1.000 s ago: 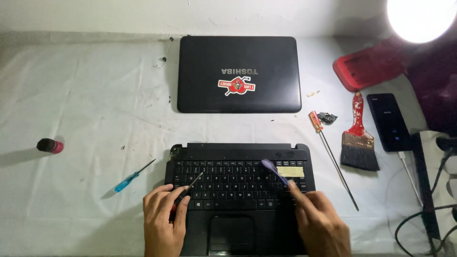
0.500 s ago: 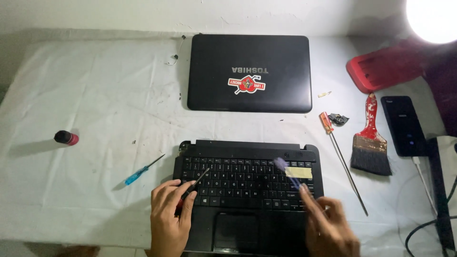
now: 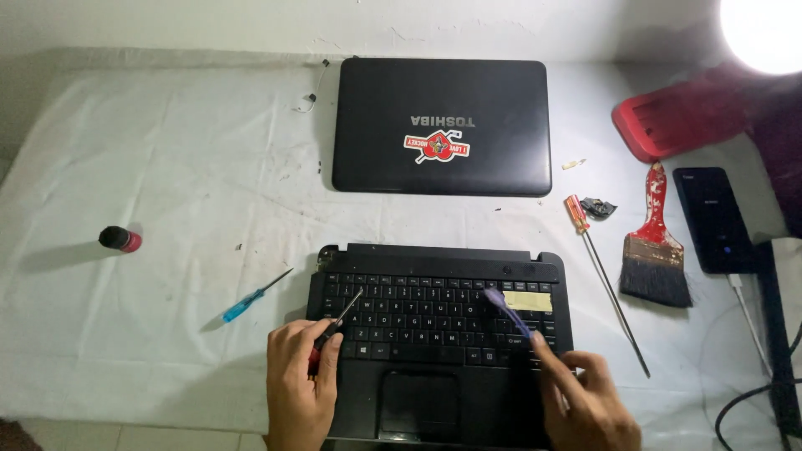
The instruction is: Disassembling a laptop to clean the keyboard and internal components using brushes and a screwdriver.
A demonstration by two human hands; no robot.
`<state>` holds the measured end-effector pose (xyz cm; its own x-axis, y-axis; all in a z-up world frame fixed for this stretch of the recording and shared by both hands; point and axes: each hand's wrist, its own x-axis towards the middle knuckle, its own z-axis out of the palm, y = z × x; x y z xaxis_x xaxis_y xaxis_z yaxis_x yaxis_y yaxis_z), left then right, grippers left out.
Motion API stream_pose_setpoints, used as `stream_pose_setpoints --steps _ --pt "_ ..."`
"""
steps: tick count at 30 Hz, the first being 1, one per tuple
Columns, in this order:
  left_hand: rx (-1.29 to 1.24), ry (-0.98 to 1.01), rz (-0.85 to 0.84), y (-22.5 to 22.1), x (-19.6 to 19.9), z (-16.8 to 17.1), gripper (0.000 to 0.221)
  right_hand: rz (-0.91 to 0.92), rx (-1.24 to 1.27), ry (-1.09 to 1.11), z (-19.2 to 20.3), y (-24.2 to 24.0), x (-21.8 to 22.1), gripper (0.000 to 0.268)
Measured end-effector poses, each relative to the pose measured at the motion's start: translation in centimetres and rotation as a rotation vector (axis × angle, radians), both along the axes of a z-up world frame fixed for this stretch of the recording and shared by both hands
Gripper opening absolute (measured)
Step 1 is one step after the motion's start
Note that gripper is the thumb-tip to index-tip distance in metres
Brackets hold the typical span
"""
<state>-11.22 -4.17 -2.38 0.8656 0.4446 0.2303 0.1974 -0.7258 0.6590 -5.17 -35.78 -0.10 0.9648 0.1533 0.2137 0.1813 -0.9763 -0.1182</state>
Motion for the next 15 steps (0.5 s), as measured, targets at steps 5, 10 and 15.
stream_pose_setpoints --steps 5,10,15 --pt "0.017 -0.026 -0.017 -0.1 0.4 0.8 0.027 0.068 0.088 0.059 0.9 0.8 -2.5 0.053" --pt "0.01 -0.012 -0.001 -0.2 0.2 0.9 0.028 0.094 0.046 0.03 -1.9 -4.1 -1.2 0.054" --pt "-0.007 0.063 0.033 -0.2 0.4 0.9 0.031 0.379 0.075 0.402 -5.8 -4.9 -3.8 0.083"
